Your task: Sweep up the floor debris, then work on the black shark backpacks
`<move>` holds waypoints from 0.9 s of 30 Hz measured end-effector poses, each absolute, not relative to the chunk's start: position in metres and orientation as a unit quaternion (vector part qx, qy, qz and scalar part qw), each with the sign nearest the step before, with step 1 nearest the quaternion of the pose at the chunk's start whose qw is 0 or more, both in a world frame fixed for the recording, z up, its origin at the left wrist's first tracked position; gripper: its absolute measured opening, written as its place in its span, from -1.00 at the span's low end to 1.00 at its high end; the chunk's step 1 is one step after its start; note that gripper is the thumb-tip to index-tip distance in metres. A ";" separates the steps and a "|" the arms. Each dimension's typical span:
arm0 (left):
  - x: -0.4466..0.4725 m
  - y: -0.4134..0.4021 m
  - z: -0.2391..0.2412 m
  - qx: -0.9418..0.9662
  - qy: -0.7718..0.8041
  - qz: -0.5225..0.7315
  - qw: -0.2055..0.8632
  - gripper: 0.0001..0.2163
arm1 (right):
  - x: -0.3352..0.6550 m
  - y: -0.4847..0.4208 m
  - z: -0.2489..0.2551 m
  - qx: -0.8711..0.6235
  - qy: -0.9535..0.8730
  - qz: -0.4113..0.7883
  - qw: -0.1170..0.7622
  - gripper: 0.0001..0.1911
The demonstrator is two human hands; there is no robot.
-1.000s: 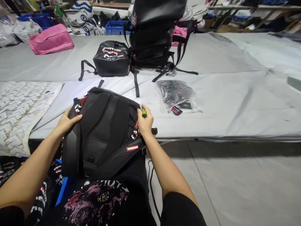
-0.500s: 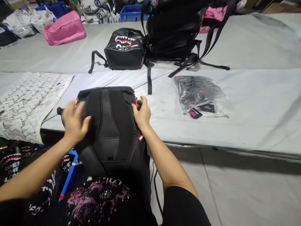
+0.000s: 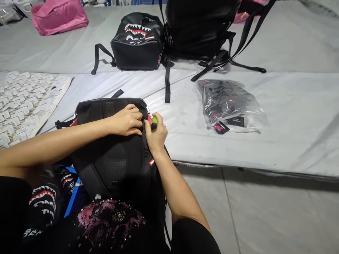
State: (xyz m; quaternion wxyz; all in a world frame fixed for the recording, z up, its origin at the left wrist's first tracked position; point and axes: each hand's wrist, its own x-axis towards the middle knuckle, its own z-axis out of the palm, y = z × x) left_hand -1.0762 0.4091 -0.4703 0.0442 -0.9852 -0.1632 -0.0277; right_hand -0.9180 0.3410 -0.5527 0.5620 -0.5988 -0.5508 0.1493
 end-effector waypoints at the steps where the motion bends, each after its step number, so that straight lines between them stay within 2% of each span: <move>1: -1.076 0.409 -0.470 -0.985 -0.170 -0.021 0.031 -0.63 | -0.918 0.342 -0.554 -0.601 -0.550 0.152 0.560 -0.66; 6: -1.070 0.416 -0.464 -0.987 -0.157 0.039 -0.023 -0.66 | -0.917 0.344 -0.559 -0.608 -0.550 0.157 0.551 -0.65; 12: -1.075 0.439 -0.442 -0.983 -0.118 0.115 0.083 -0.44 | -0.917 0.345 -0.560 -0.620 -0.558 0.135 0.534 -0.66; 16: -1.092 0.456 -0.428 -0.974 -0.165 0.069 0.135 -0.43 | -0.916 0.347 -0.564 -0.613 -0.566 0.131 0.536 -0.65; 20: -1.095 0.434 -0.443 -0.965 -0.255 0.002 0.068 -0.56 | -0.910 0.352 -0.564 -0.612 -0.564 0.140 0.536 -0.67; 24: -1.089 0.397 -0.470 -0.972 -0.232 -0.016 0.005 -0.65 | -0.901 0.341 -0.540 -0.591 -0.536 0.117 0.591 -0.65; 27: -1.089 0.383 -0.482 -0.968 -0.244 -0.054 0.000 -0.62 | -0.899 0.317 -0.515 -0.559 -0.492 0.189 0.640 -0.62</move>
